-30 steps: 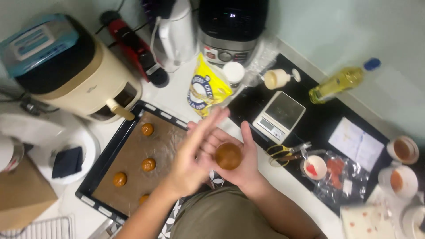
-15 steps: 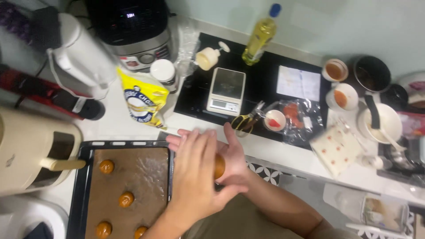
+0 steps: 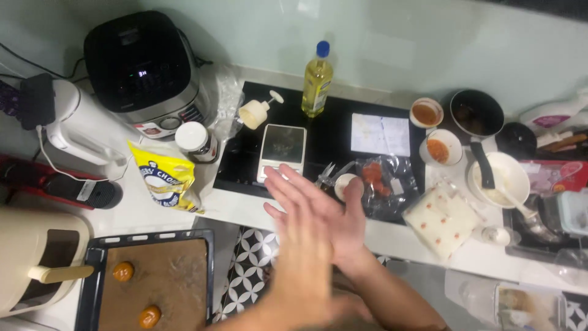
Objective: Shaping pastry dough using a mould, placing it on a tray, and cleaning the mould in a sink.
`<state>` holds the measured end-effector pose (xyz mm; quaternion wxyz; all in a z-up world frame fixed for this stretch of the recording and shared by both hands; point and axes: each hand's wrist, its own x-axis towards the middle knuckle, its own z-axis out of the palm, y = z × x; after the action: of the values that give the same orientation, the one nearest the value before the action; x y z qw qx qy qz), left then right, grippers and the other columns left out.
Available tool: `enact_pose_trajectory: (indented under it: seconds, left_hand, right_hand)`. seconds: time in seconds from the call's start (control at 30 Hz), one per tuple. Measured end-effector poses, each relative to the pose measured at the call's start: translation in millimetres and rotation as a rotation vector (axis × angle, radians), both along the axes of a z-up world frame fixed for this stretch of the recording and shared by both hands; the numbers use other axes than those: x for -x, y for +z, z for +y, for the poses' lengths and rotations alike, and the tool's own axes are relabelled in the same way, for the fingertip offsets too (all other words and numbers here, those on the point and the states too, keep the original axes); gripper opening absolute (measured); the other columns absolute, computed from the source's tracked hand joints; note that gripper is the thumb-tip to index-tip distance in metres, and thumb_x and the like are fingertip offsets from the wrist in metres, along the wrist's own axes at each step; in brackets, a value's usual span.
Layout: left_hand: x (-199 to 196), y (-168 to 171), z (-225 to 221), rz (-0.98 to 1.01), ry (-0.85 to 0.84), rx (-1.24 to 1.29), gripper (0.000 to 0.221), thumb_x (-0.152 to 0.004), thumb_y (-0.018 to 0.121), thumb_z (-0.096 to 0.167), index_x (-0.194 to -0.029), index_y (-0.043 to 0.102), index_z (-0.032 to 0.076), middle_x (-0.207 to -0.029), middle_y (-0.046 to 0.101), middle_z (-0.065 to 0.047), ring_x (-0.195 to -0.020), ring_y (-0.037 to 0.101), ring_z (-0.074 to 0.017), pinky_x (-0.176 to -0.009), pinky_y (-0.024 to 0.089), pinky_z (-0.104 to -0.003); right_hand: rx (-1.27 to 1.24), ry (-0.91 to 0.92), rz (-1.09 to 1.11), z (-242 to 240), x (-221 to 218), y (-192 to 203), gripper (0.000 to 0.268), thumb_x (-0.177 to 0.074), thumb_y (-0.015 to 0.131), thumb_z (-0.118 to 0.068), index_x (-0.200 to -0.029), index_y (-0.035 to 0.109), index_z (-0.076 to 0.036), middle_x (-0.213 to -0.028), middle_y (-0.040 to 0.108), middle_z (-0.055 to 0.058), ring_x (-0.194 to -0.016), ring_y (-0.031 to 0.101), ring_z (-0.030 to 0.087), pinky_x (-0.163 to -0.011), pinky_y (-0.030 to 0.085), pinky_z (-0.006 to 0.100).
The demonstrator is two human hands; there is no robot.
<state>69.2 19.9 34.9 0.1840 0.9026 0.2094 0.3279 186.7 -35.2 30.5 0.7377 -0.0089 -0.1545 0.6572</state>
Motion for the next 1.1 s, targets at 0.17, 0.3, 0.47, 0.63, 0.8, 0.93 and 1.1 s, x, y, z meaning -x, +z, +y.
enact_pose_trajectory:
  seconds: [0.17,0.3,0.47,0.63,0.8,0.93,1.1]
  left_hand:
    - [-54.8,16.8,-10.8,-0.111,-0.057,-0.049,0.131,-0.085,0.026,0.095,-0.158,0.014,-0.013,-0.163,0.004,-0.041,-0.154,-0.003,-0.0605,-0.121,-0.006,-0.080]
    - [-74.5,-8.6,-14.1,0.053,0.118,-0.074,0.135,-0.076,0.031,0.091,-0.162,0.017,-0.013,-0.170,0.006,-0.040,-0.160,0.000,-0.0611,-0.123,-0.002,-0.083]
    - [-110.5,0.1,-34.0,0.082,-0.127,-0.127,0.126,-0.058,0.047,0.094,-0.162,0.028,0.025,-0.170,0.001,-0.035,-0.159,-0.007,-0.0624,-0.117,-0.004,-0.085]
    - [-118.0,-4.1,-16.0,0.062,-0.017,-0.015,0.125,-0.070,0.042,0.093,-0.161,0.030,0.008,-0.167,0.005,-0.039,-0.153,-0.006,-0.0677,-0.109,-0.005,-0.089]
    - [-130.9,-10.3,-12.6,0.191,-0.178,-0.326,0.093,-0.087,0.052,0.075,-0.159,0.033,0.020,-0.166,0.016,-0.030,-0.153,0.007,-0.0615,-0.113,-0.001,-0.086]
    - [-138.7,-12.1,53.2,-0.185,-0.014,-0.142,0.111,-0.090,0.040,0.081,-0.162,0.021,-0.002,-0.170,0.015,-0.034,-0.162,0.008,-0.0567,-0.123,-0.003,-0.081]
    - [-105.3,-34.8,5.3,-0.153,-0.339,0.185,0.115,-0.102,0.045,0.076,-0.157,0.011,-0.019,-0.166,0.008,-0.045,-0.159,0.004,-0.0628,-0.127,0.000,-0.074]
  right_hand:
    - [0.357,-0.202,-0.307,-27.5,-29.4,-41.9,0.128,-0.077,0.025,-0.091,-0.164,0.011,0.001,-0.177,0.010,0.012,-0.162,0.014,0.026,-0.130,0.010,0.048]
    - [0.109,-0.010,0.180,-16.9,-78.9,-2.9,0.130,-0.085,0.024,-0.095,-0.165,0.009,0.007,-0.174,0.011,0.022,-0.160,0.013,0.035,-0.130,0.009,0.049]
    - [-0.410,-0.701,-0.350,6.2,-43.1,-10.4,0.105,-0.088,0.038,-0.082,-0.171,0.011,-0.024,-0.178,0.013,0.023,-0.161,0.022,0.049,-0.129,0.023,0.064]
    - [0.020,-0.030,0.090,-5.6,-119.9,-26.8,0.119,-0.089,0.019,-0.091,-0.170,0.009,-0.004,-0.176,0.009,0.023,-0.162,0.012,0.041,-0.131,0.014,0.055]
    - [0.200,-0.246,-0.485,-0.1,-101.7,-44.5,0.113,-0.090,0.025,-0.085,-0.166,0.008,-0.003,-0.177,0.007,0.018,-0.165,0.009,0.035,-0.133,0.010,0.048]
    - [0.061,-0.252,0.158,2.3,-106.6,-22.5,0.113,-0.095,0.024,-0.082,-0.165,0.012,0.005,-0.176,0.011,0.021,-0.163,0.008,0.036,-0.132,0.008,0.050]
    - [-0.004,-0.330,0.239,24.6,-109.5,-1.4,0.114,-0.090,0.031,-0.077,-0.164,0.015,0.008,-0.177,0.009,0.023,-0.165,0.005,0.036,-0.133,0.003,0.050]
